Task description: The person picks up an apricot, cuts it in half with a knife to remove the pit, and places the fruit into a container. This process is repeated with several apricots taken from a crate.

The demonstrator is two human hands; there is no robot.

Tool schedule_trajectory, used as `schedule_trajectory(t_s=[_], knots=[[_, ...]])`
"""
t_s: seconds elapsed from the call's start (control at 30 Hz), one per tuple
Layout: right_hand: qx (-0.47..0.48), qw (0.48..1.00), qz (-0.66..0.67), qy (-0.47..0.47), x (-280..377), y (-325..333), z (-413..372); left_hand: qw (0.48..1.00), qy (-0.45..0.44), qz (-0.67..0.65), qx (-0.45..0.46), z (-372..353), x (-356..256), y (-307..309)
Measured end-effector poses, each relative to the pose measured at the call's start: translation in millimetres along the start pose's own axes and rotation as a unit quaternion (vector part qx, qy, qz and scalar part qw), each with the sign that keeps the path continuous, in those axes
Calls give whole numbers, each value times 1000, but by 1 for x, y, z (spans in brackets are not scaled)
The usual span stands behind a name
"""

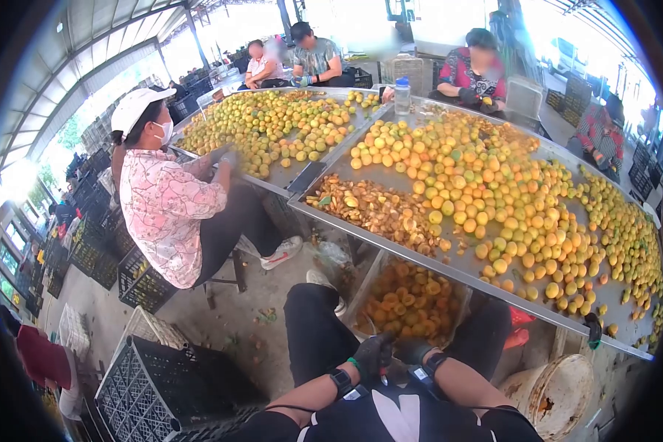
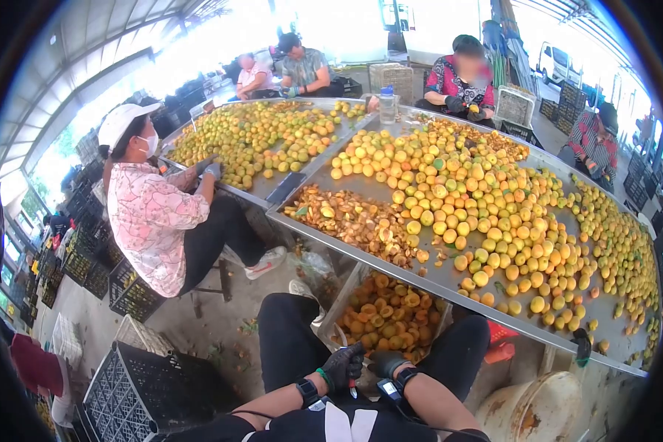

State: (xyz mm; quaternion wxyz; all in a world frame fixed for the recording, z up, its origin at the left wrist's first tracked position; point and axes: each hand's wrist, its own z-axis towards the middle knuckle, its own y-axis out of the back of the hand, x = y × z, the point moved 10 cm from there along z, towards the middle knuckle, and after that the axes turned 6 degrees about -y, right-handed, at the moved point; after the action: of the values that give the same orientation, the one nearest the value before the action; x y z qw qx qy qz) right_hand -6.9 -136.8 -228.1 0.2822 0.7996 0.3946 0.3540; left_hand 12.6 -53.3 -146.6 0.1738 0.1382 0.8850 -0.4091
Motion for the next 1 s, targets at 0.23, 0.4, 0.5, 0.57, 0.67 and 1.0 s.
schedule_trajectory(t_s=[0.23,0.4,0.5,0.57,0.67,1.0], knots=[[-57,997,27,48,-7,-14,20,999,12,30,-11,10,5,5],[-20,995,97,0,-9,-9,11,980,-49,193,11,27,1,9],[-47,994,92,31,1,-3,9,998,43,46,-29,21,14,11],[-35,994,102,4,-7,-9,9,987,-11,159,6,27,8,13],[-28,993,113,-19,6,14,-9,980,-31,192,47,37,7,27],[-60,995,77,-14,4,13,-11,993,51,100,23,32,0,-3]])
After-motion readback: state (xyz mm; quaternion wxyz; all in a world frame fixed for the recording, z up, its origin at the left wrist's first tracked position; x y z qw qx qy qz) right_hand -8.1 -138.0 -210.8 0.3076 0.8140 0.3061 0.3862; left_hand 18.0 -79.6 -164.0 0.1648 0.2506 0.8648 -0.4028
